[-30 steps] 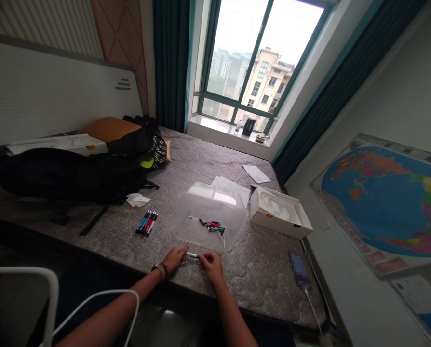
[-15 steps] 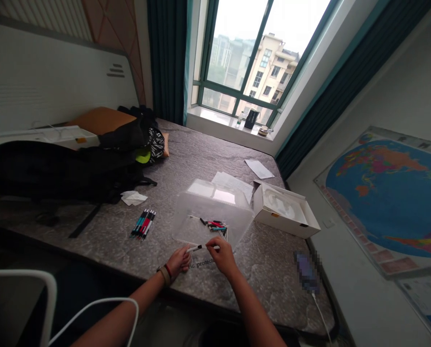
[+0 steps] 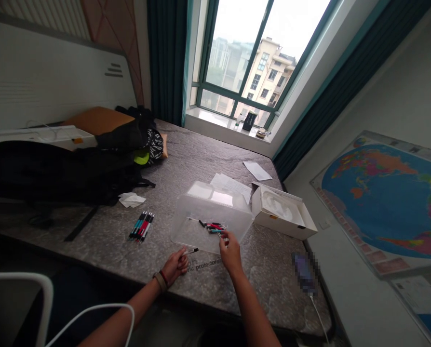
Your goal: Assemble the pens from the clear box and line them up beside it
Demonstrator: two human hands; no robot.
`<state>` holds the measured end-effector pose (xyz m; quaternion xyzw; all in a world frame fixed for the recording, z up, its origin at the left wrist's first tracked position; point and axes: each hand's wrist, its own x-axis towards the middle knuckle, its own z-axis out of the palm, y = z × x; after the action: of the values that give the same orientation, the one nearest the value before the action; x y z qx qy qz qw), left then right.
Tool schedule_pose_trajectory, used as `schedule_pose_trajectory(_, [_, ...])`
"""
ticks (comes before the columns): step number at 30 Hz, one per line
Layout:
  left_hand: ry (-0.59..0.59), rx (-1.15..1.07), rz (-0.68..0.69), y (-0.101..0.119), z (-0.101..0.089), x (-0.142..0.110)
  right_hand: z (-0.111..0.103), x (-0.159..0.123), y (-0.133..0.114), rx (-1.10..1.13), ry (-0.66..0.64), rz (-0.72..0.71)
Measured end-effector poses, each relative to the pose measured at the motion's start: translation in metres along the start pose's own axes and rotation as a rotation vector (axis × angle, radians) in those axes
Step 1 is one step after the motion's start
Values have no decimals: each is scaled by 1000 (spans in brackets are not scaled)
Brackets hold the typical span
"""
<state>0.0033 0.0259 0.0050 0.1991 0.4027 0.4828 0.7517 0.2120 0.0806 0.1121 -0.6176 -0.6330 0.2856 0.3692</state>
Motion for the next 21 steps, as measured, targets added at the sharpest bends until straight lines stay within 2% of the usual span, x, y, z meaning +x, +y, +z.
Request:
schedule_pose_trajectory(4, [7, 53, 18, -3, 2, 0, 25, -25, 6, 77, -380, 19])
schedule_pose_trajectory(6, [0, 120, 30, -4, 2, 0, 37, -38, 6, 147, -470, 34])
schedule_pose_trajectory(8, [-10, 194, 45, -6, 3, 0, 47, -47, 4, 200, -492, 49])
schedule_pose_trajectory(11, [-17, 235, 53, -6, 3, -1, 54, -50, 3, 232, -465, 68])
schedule_pose_trajectory(14, [-11, 210, 32, -4, 2, -1, 49, -41, 4, 262, -387, 131])
schedule_pose_trajectory(18, [-39, 177, 20, -5, -2, 0, 29, -22, 8, 329, -116, 210])
schedule_pose_trajectory(21, [-35, 130, 49, -8, -5, 2, 19, -21, 20, 267, 49, 194])
